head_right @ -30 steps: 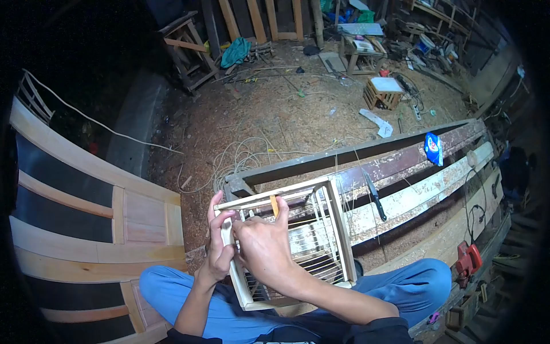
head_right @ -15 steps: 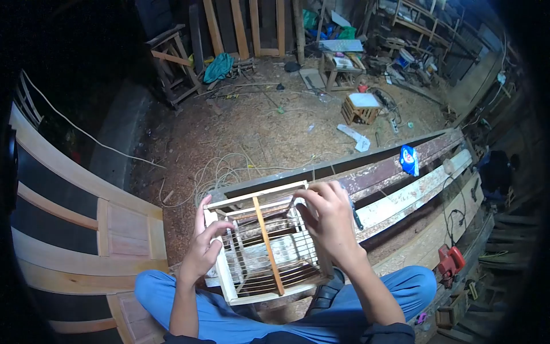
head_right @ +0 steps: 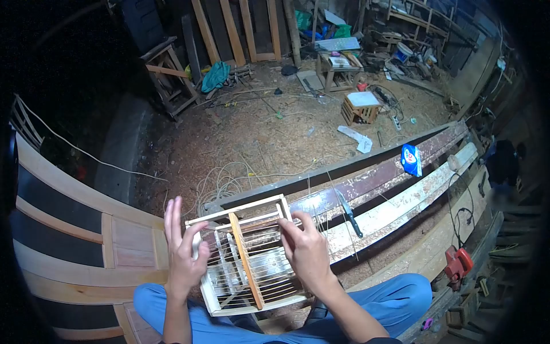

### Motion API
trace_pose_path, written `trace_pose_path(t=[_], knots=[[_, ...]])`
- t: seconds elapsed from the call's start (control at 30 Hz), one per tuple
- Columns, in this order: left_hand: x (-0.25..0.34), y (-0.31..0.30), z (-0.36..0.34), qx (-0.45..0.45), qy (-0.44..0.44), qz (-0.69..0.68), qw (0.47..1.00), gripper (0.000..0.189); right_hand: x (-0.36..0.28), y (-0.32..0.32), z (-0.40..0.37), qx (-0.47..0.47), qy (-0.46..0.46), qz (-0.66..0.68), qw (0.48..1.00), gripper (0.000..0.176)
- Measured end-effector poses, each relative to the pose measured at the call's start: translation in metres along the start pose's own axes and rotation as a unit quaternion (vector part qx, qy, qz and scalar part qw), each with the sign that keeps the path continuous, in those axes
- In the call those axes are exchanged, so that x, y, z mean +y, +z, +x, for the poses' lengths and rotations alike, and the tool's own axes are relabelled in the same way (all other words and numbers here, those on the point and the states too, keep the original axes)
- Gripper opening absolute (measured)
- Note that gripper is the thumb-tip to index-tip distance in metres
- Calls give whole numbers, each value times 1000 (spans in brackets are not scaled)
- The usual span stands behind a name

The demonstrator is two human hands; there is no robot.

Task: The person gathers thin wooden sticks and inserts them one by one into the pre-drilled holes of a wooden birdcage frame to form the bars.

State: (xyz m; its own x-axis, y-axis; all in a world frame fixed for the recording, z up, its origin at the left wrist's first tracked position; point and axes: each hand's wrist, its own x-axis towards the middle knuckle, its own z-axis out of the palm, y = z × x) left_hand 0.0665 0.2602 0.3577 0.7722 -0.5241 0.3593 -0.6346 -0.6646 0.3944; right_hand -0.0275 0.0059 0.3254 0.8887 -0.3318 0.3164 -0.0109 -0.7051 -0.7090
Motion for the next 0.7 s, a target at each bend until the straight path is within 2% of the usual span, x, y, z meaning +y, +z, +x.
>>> trace_pose_path(t=[0.03,0.07,0.17,0.2,0.27,0.37,0.4,0.5,0.53,0.63,0.7], knots=[[11,0,10,24,36,21,999,34,-1,1,0,5,10,13,1000,31],[28,0,23,4,89,27,996,31,0,2,0,3,9,18,1000,31],[59,22,49,-87,156,-18,984,34,4,4,0,36,17,43,998,35],[59,29,52,-85,154,-14,984,34,6,6,0,41,17,57,997,36],[60,40,58,-184,161,-31,969,34,5,5,2,48,19,78,996,43],[64,44,53,-151,139,-20,979,32,3,2,5,32,64,117,991,52],[63,48,51,-142,134,-14,981,31,7,5,6,40,33,121,991,57],[61,53,46,-116,117,-37,986,29,6,1,6,13,88,175,981,60],[61,55,44,-113,111,-41,987,29,9,3,6,18,59,164,985,61],[61,58,42,-119,95,-34,988,29,5,1,5,0,97,185,978,61],[61,59,44,-109,81,-47,990,33,9,7,2,17,81,189,978,61]])
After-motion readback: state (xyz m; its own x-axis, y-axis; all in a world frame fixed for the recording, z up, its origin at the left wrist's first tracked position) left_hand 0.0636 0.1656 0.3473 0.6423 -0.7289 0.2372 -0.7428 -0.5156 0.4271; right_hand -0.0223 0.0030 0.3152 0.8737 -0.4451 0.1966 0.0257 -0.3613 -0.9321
